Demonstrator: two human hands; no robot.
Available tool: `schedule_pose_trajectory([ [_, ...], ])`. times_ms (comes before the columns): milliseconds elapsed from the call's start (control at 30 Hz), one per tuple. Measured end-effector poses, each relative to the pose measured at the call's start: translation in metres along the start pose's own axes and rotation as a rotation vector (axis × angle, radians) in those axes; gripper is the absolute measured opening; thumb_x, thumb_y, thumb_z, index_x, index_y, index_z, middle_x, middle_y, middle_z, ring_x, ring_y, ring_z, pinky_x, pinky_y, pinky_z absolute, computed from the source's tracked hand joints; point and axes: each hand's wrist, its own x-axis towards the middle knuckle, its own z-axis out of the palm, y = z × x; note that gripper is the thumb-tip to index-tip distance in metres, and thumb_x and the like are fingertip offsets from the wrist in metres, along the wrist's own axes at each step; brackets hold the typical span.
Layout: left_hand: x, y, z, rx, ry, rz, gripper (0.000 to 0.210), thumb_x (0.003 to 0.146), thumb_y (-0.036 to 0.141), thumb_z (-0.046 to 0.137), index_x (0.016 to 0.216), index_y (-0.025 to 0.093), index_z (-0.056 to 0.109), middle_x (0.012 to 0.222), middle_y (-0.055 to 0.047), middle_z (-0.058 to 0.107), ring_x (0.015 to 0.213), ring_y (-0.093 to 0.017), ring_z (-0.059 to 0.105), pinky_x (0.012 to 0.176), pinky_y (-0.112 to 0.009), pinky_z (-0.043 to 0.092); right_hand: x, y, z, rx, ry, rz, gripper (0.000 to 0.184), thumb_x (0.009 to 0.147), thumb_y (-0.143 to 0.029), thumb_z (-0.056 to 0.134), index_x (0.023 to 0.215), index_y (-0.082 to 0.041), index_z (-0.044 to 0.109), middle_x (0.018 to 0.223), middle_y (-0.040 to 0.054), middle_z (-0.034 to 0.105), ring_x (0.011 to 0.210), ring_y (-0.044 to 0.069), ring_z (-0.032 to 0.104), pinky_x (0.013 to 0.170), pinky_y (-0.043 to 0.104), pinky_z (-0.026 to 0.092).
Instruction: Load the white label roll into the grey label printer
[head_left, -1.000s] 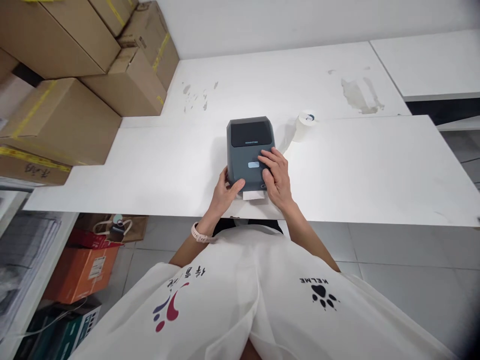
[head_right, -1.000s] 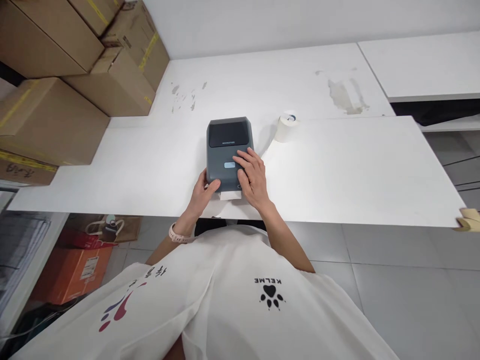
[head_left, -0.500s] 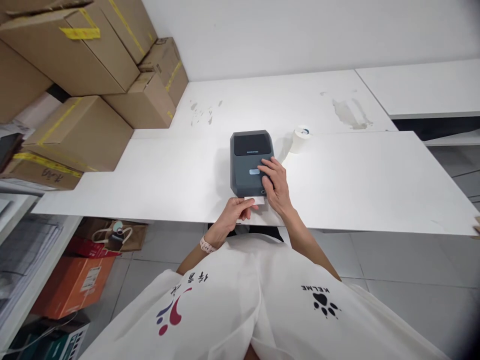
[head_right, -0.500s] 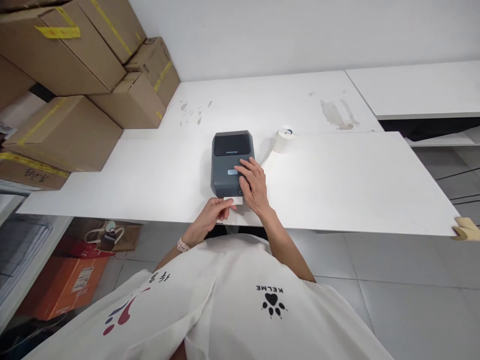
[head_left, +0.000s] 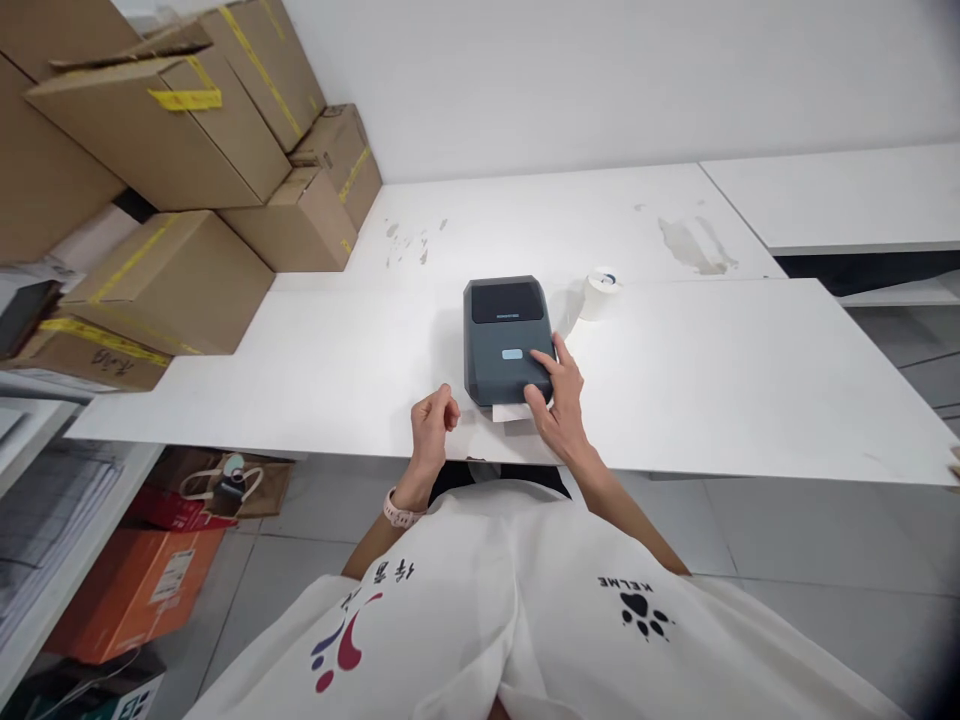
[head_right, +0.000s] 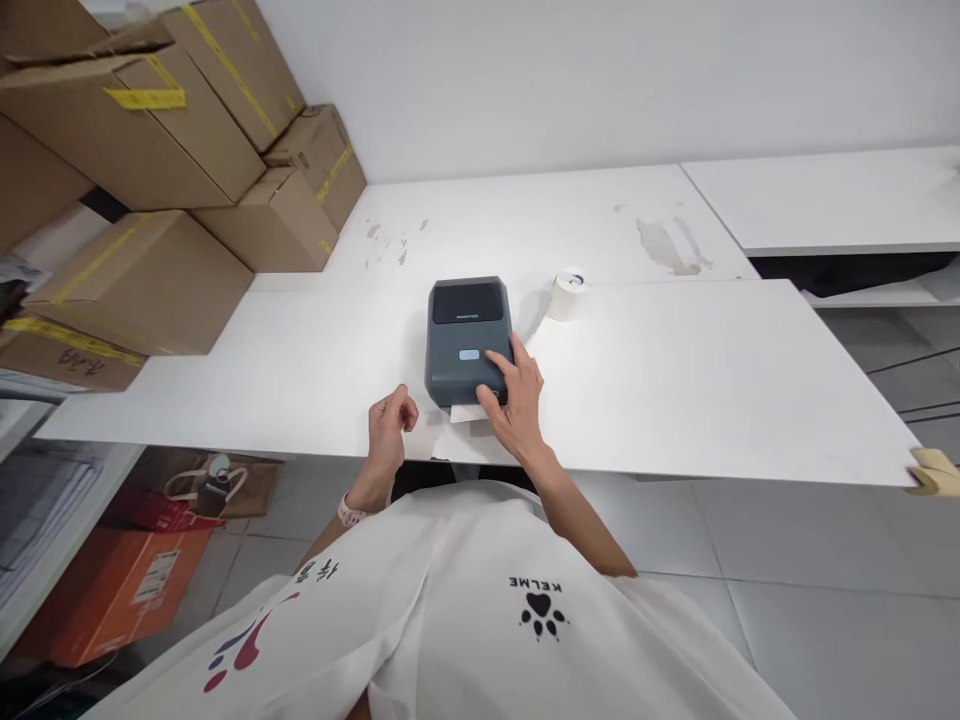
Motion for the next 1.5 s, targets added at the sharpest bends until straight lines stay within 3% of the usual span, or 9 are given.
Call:
schedule_pose_trajectory([
  [200,0.024,-0.006,-0.007,0.041,0.055,0.002,0.029,0.088,0.047,0.058,0.078,0.020,0.065,0.078,-0.003,0.064,0.066,-0.012,0.054,0.058,-0.026,0.041,0.010,-0.002,-0.004,0.181,0.029,0.030,0.066,0.104,-0.057,0.028,0.163,-0.033,0.012,0.170,0.0108,0.021,0.157,0.030,0.024,0.122,0.059,0.030],
  [433,0.088,0.006,0.032,0.152,-0.099,0.022,0.065,0.080,0.042,0.067,0.140,0.025,0.049,0.150,-0.014,0.053,0.132,-0.029,0.055,0.103,-0.042,0.048,0.143,-0.019,-0.012,0.089,0.134,-0.105,0.063,0.104,-0.057,0.007,0.160,-0.040,-0.017,0.172,0.0038,0.008,0.156,0.027,0.028,0.123,0.054,0.031],
  [567,0.109,0.009,0.046,0.263,-0.099,0.019,0.078,0.071,0.030,0.071,0.145,0.028,0.045,0.141,-0.012,0.061,0.124,-0.035,0.060,0.101,-0.050,0.048,0.198,-0.028,-0.014,0.036,0.189,-0.103,0.066,0.104,-0.061,0.014,0.163,-0.036,-0.002,0.170,0.0066,0.018,0.156,0.029,0.026,0.124,0.057,0.027],
  [700,0.112,0.011,0.049,0.406,-0.081,0.063,0.083,0.071,0.023,0.066,0.151,0.023,0.041,0.137,-0.014,0.064,0.122,-0.037,0.062,0.103,-0.052,0.046,0.196,-0.031,-0.016,-0.088,0.305,-0.220,0.059,0.103,-0.056,0.031,0.153,-0.025,0.038,0.155,0.0115,0.045,0.149,0.031,0.037,0.121,0.055,0.033],
  [800,0.111,0.013,0.048,0.500,-0.068,0.115,0.088,0.072,0.017,0.059,0.156,0.018,0.033,0.138,-0.014,0.065,0.127,-0.037,0.060,0.111,-0.054,0.040,0.176,-0.025,-0.011,-0.144,0.042,-0.284,0.043,0.104,-0.038,0.034,0.130,-0.021,0.063,0.127,0.0110,0.068,0.122,0.027,0.062,0.107,0.046,0.049],
  [967,0.110,0.014,0.049,0.459,-0.062,0.112,0.093,0.069,0.011,0.056,0.158,0.023,0.030,0.130,-0.009,0.071,0.125,-0.034,0.061,0.114,-0.054,0.036,0.158,-0.010,0.017,-0.518,-0.726,-0.206,0.042,0.092,-0.014,0.046,0.128,-0.018,0.068,0.128,0.0132,0.072,0.116,0.032,0.067,0.096,0.044,0.052],
  [1133,0.109,0.013,0.048,0.441,-0.044,0.106,0.091,0.070,0.012,0.056,0.157,0.024,0.032,0.125,-0.006,0.073,0.122,-0.032,0.063,0.113,-0.053,0.038,0.165,-0.006,0.040,-0.579,-0.986,-0.214,0.040,0.077,-0.010,0.066,0.116,-0.014,0.074,0.112,0.0201,0.076,0.108,0.040,0.069,0.091,0.049,0.052],
  [1367,0.107,0.011,0.047,0.335,-0.043,0.093,0.088,0.072,0.015,0.059,0.155,0.025,0.035,0.139,-0.008,0.066,0.132,-0.032,0.058,0.115,-0.051,0.036,0.139,0.031,-0.067,0.335,-0.813,-0.188,0.044,0.083,-0.050,0.073,0.120,-0.024,0.071,0.120,0.0078,0.072,0.106,0.026,0.067,0.095,0.042,0.054],
  [1500,0.107,0.011,0.048,0.354,-0.033,0.080,0.086,0.072,0.014,0.058,0.155,0.024,0.037,0.141,-0.010,0.065,0.132,-0.032,0.058,0.115,-0.051,0.036,0.098,0.088,-0.116,0.347,-0.582,0.128,0.044,0.075,-0.054,0.081,0.108,-0.026,0.074,0.114,0.0096,0.073,0.108,0.029,0.066,0.100,0.049,0.050],
])
